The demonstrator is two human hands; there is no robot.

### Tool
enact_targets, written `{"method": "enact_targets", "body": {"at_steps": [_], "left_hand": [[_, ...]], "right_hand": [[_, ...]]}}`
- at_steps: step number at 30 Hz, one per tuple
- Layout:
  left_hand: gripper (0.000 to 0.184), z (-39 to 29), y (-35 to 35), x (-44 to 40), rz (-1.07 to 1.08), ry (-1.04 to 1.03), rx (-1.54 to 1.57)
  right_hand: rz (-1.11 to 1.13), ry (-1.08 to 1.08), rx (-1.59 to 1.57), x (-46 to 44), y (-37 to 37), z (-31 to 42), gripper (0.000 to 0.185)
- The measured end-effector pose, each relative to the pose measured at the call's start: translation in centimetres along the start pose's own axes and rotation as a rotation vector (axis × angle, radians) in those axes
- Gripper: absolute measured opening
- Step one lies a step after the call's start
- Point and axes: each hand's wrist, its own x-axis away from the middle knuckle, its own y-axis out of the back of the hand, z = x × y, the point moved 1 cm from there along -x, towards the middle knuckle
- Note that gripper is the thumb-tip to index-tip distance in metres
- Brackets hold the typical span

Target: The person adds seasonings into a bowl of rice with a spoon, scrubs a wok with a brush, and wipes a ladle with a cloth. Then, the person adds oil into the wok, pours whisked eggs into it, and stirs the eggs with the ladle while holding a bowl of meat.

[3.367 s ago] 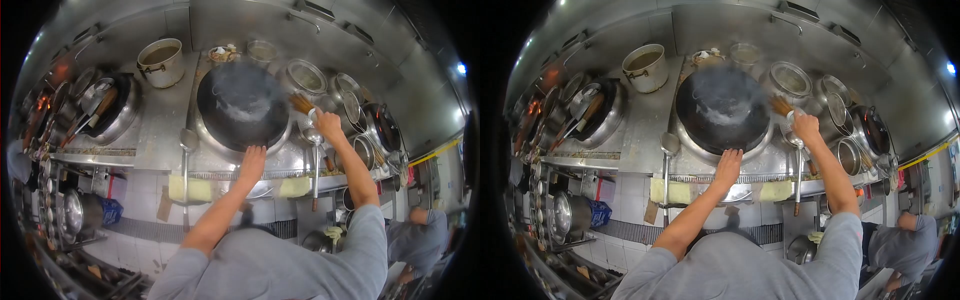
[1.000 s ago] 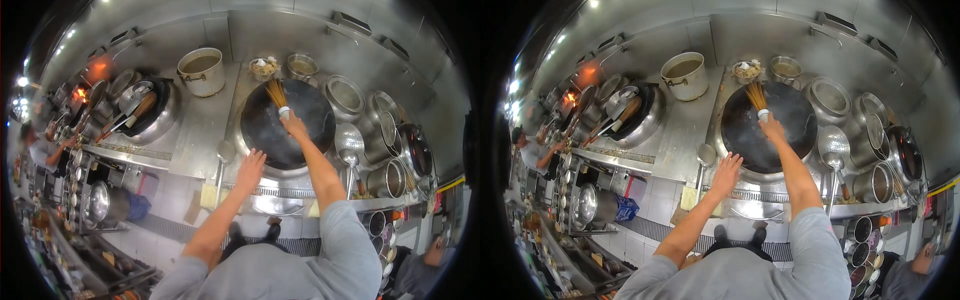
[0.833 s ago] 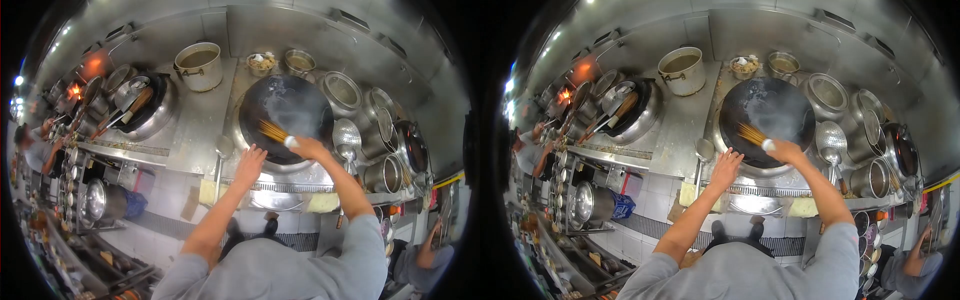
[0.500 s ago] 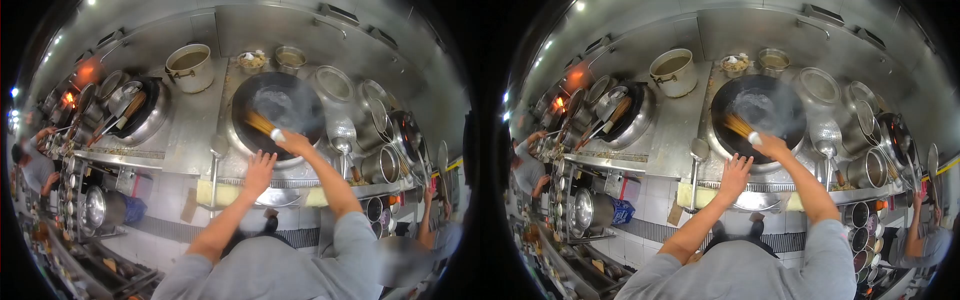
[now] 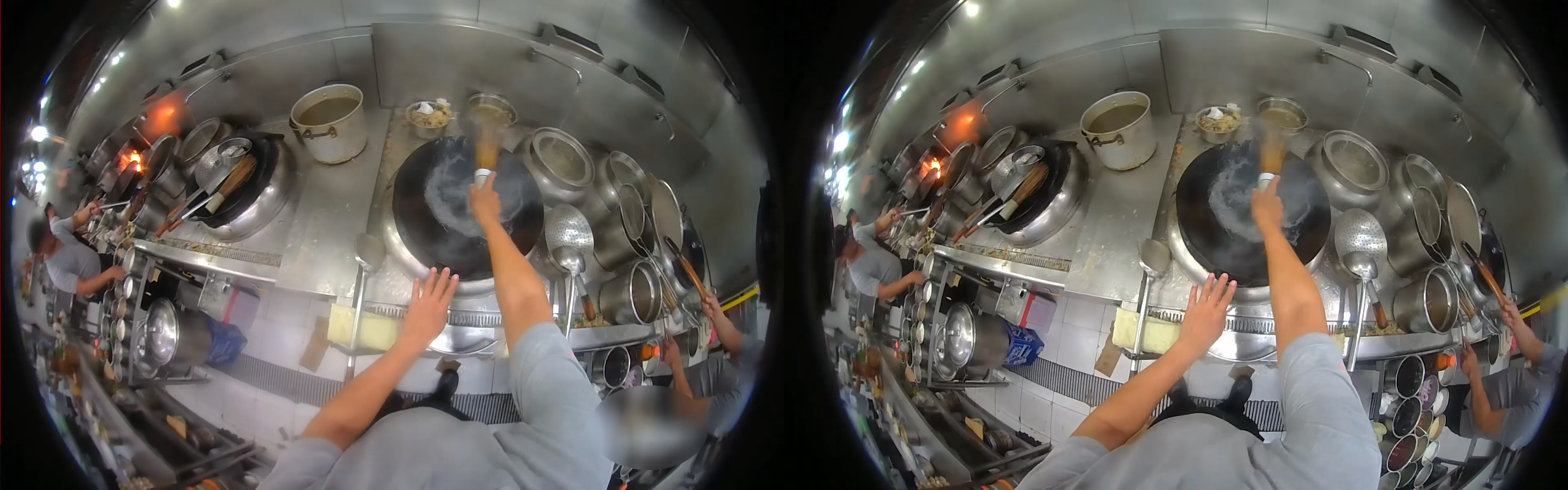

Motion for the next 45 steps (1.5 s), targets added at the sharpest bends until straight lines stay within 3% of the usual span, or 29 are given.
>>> {"method": "enact_targets", "body": {"at_steps": [3, 6, 8, 9, 10, 11, 12, 14, 17, 18, 20, 21, 22, 24, 28, 30, 31, 32, 34, 35, 36, 38, 40, 41, 44, 45], "left_hand": [[0.062, -0.3, -0.4, 0.0, -0.005, 0.002, -0.030], [0.059, 0.1, -0.4, -0.4, 0.001, -0.038, -0.014], [0.053, 0.8, -1.3, -1.2, -0.049, -0.075, 0.020], [0.048, 1.2, -1.8, -2.1, -0.069, -0.111, 0.054], [0.044, 1.3, -2.0, -2.9, -0.084, -0.144, 0.089], [0.032, 0.9, -1.4, -3.7, -0.168, -0.203, 0.167], [0.032, 0.6, -1.7, -3.6, -0.167, -0.216, 0.180], [0.025, 0.3, -2.3, -4.7, -0.153, -0.169, 0.212], [0.024, -0.4, -3.3, -5.0, -0.215, -0.159, 0.200], [0.025, -0.7, -3.4, -4.9, -0.250, -0.162, 0.199], [0.026, -1.5, -3.4, -4.8, -0.220, -0.147, 0.206], [0.026, -1.7, -3.3, -5.2, -0.213, -0.131, 0.199], [0.026, -1.8, -3.3, -5.2, -0.217, -0.136, 0.201], [0.027, -1.6, -3.3, -5.2, -0.236, -0.144, 0.208], [0.024, -0.7, -2.0, -4.1, -0.235, -0.177, 0.237], [0.026, 0.4, -0.8, -3.8, -0.244, -0.075, 0.350], [0.027, 1.1, -1.5, -3.1, -0.346, 0.053, 0.376], [0.027, 1.8, -2.5, -2.2, -0.338, 0.054, 0.369], [0.033, 3.3, -4.1, -1.3, -0.220, 0.451, 1.119], [0.041, 2.5, -3.2, -1.3, -0.119, 0.688, 1.659], [0.041, 2.3, -3.0, -2.0, -0.108, 0.685, 1.654], [0.043, 2.3, -2.7, -4.3, -0.109, 0.729, 2.256], [0.037, 3.1, -2.7, -5.5, -0.235, 0.733, 2.332], [0.033, 3.6, -2.9, -5.3, -0.344, 0.751, 2.398], [0.030, 3.9, 0.0, -3.5, -0.520, 0.806, 2.462], [0.032, 4.7, 0.3, -2.0, -0.430, 0.643, 2.468]], "right_hand": [[0.271, 0.273, 0.207, 3.7, -1.1, 2.1, 0.077], [0.852, 0.199, 0.083, 12.5, 7.3, 2.7, 0.075], [0.918, 0.264, 0.141, 14.8, 12.9, -2.1, 0.071], [0.794, 0.792, 0.133, 10.8, 11.8, -9.4, 0.070], [0.471, 1.288, 0.157, 7.0, 10.9, -16.7, 0.068], [0.640, 0.633, 0.302, 9.0, 15.7, -11.8, 0.067], [0.666, -0.005, 0.521, 11.8, 21.3, -6.1, 0.066], [0.517, -0.004, 0.598, 12.6, 22.6, -4.6, 0.064], [0.703, 0.229, 0.530, 14.8, 22.7, -3.8, 0.064], [0.704, 0.221, 0.531, 14.2, 23.3, -4.4, 0.064], [0.821, 0.005, 0.456, 12.2, 24.9, -6.3, 0.062], [0.758, -0.083, 0.733, 11.3, 26.1, -4.1, 0.061], [0.752, -0.085, 0.734, 11.1, 26.1, -5.1, 0.061], [0.184, 0.278, 0.947, 10.6, 26.4, -7.1, 0.062], [0.285, 0.304, 0.758, 13.3, 25.1, -14.1, 0.069], [0.203, 0.237, 0.757, 16.2, 24.8, -13.9, 0.066], [0.091, 0.179, 0.573, 17.6, 24.6, -13.5, 0.066], [-0.014, 0.112, 0.383, 19.3, 24.2, -13.7, 0.065], [-0.072, 0.080, 0.270, 20.6, 21.1, -16.1, 0.065], [-0.051, 0.072, 0.224, 21.3, 19.3, -17.3, 0.066], [-0.031, 0.066, 0.183, 21.6, 17.7, -18.7, 0.066], [0.050, 0.009, 0.294, 21.1, 16.1, -19.8, 0.070], [0.036, -0.230, -0.513, 22.1, 16.1, -17.5, 0.072], [0.069, -0.221, -0.862, 23.0, 16.6, -16.8, 0.066], [0.089, -0.220, -1.036, 25.2, 19.0, -15.5, 0.057], [0.000, -0.143, -0.903, 25.6, 19.5, -16.1, 0.056]]}}
